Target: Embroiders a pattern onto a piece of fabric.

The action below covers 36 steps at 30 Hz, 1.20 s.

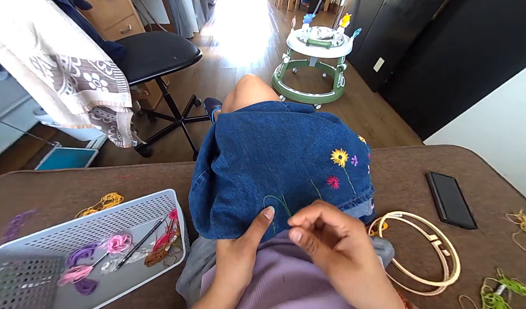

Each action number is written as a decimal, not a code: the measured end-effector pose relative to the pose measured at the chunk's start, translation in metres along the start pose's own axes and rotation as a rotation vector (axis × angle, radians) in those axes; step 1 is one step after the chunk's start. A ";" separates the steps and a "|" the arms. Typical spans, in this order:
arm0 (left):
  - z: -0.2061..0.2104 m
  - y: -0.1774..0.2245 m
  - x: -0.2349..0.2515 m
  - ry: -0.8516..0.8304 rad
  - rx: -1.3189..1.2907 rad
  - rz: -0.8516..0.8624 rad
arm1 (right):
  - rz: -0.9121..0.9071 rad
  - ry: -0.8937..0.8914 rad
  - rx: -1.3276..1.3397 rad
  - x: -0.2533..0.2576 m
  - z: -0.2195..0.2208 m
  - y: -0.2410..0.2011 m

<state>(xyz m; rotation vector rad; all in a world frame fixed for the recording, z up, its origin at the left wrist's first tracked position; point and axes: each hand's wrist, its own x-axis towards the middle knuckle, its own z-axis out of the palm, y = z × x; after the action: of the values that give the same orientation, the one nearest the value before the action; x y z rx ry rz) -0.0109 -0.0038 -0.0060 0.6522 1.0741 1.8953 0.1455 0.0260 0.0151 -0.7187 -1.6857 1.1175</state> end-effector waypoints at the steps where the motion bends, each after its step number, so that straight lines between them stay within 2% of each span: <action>1: 0.002 0.003 -0.001 0.008 -0.024 -0.032 | 0.032 -0.022 0.051 -0.004 0.004 -0.001; 4: 0.006 0.007 -0.004 0.034 -0.105 -0.088 | 0.142 -0.060 0.147 -0.009 0.014 0.001; 9: 0.005 0.004 -0.005 0.028 -0.136 -0.050 | 0.254 -0.094 0.250 -0.004 0.014 0.002; 15: 0.003 0.001 -0.003 0.013 -0.130 -0.057 | 0.165 -0.182 0.252 0.004 0.006 -0.004; 17: 0.004 0.002 -0.003 0.023 -0.118 -0.083 | 0.197 -0.145 0.338 0.015 -0.005 -0.011; 20: 0.005 0.004 -0.002 0.048 -0.119 -0.154 | 0.286 0.010 0.667 0.033 -0.019 -0.015; 22: 0.005 0.005 -0.001 0.062 -0.132 -0.191 | 0.295 0.108 0.857 0.040 -0.023 -0.018; 24: 0.004 0.006 -0.001 0.062 -0.158 -0.221 | 0.269 0.193 0.927 0.041 -0.024 -0.020; 27: 0.003 0.006 -0.001 0.047 -0.211 -0.242 | 0.153 0.272 0.653 0.036 -0.018 -0.016; 29: 0.002 0.007 -0.001 0.034 -0.233 -0.230 | 0.023 0.197 0.289 0.024 -0.013 -0.009; 31: 0.002 0.007 -0.001 0.020 -0.238 -0.204 | -0.063 0.086 0.051 0.011 -0.005 -0.005; 33: 0.003 0.007 -0.003 0.025 -0.225 -0.180 | -0.057 -0.005 -0.014 0.000 0.004 -0.003; 36: 0.004 0.008 -0.004 0.032 -0.207 -0.159 | 0.052 -0.072 0.073 -0.006 0.012 -0.001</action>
<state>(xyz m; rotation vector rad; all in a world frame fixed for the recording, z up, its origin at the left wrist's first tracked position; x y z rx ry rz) -0.0084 -0.0079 0.0025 0.4079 0.9067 1.8524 0.1366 0.0167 0.0126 -0.6867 -1.6856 1.2480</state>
